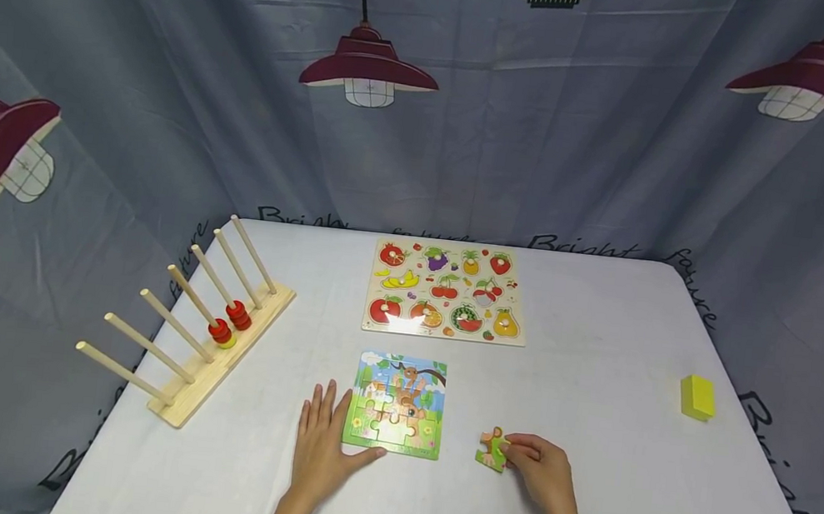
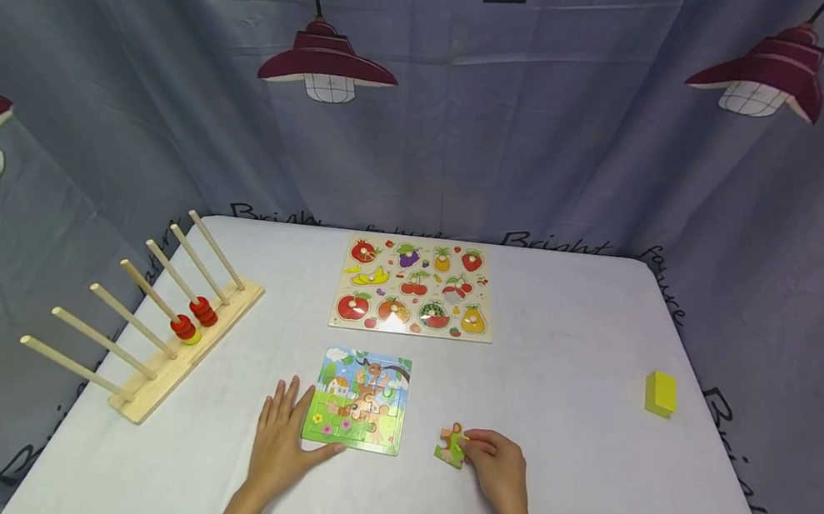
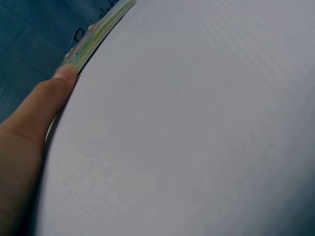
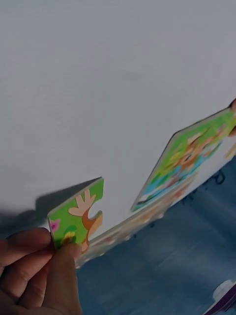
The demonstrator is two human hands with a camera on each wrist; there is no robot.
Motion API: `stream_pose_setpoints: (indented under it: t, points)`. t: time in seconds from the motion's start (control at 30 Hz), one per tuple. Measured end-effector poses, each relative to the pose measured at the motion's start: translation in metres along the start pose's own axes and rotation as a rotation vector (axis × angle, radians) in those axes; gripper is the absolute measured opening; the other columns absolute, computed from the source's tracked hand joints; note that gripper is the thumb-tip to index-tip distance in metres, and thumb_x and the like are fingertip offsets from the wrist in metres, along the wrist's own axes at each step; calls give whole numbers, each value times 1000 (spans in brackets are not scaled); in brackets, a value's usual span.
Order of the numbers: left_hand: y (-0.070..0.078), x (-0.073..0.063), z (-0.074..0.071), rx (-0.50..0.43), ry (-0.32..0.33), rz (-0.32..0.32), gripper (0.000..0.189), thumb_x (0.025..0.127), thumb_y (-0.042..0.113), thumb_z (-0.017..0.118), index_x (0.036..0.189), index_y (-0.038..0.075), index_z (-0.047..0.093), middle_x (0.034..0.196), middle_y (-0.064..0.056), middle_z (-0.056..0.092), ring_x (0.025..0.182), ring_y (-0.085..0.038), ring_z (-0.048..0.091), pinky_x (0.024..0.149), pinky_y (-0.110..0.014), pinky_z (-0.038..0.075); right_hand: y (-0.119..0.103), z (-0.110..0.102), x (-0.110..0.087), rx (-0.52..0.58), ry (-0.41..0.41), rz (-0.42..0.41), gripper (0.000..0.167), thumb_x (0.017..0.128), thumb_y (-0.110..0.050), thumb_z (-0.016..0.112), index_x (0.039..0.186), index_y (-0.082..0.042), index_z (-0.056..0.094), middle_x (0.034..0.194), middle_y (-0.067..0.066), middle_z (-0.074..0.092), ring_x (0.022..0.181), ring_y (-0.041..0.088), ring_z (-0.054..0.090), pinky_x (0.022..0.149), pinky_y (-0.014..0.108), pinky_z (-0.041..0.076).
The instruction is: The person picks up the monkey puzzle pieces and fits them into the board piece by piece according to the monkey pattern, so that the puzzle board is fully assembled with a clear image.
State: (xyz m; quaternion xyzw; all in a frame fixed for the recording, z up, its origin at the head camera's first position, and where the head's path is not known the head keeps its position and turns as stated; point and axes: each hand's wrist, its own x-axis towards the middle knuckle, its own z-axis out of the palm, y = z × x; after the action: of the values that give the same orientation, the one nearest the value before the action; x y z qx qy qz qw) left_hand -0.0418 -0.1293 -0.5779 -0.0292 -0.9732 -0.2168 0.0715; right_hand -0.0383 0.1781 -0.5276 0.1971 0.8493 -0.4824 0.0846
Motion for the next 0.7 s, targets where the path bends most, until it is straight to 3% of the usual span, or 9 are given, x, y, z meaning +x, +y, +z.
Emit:
stream_pose_setpoints:
  t: [0.27,0.47,0.7]
  points:
    - [-1,1,0,0,-2,-3,106,59,80,55,140,14,34,150,-15,22,141,-34,10,114,-49,7,-25,42,4,-15,-8,-140,13,77,-13,68,88,-5,69,72,2,67,62,6,58,53,18,47]
    - [0,1,0,-5,-12,-8,107,59,80,55,141,15,33,150,-15,20,141,-33,10,114,-49,7,-39,55,8,-1,-29,-231,8,77,-11,69,84,-7,68,71,2,66,61,6,58,53,18,48]
    - [-1,1,1,10,0,-2,106,59,80,54,141,15,33,150,-15,22,141,-34,11,114,-49,8,-48,68,8,24,-73,-251,10,75,-12,69,82,-6,67,66,0,66,55,6,57,47,26,47]
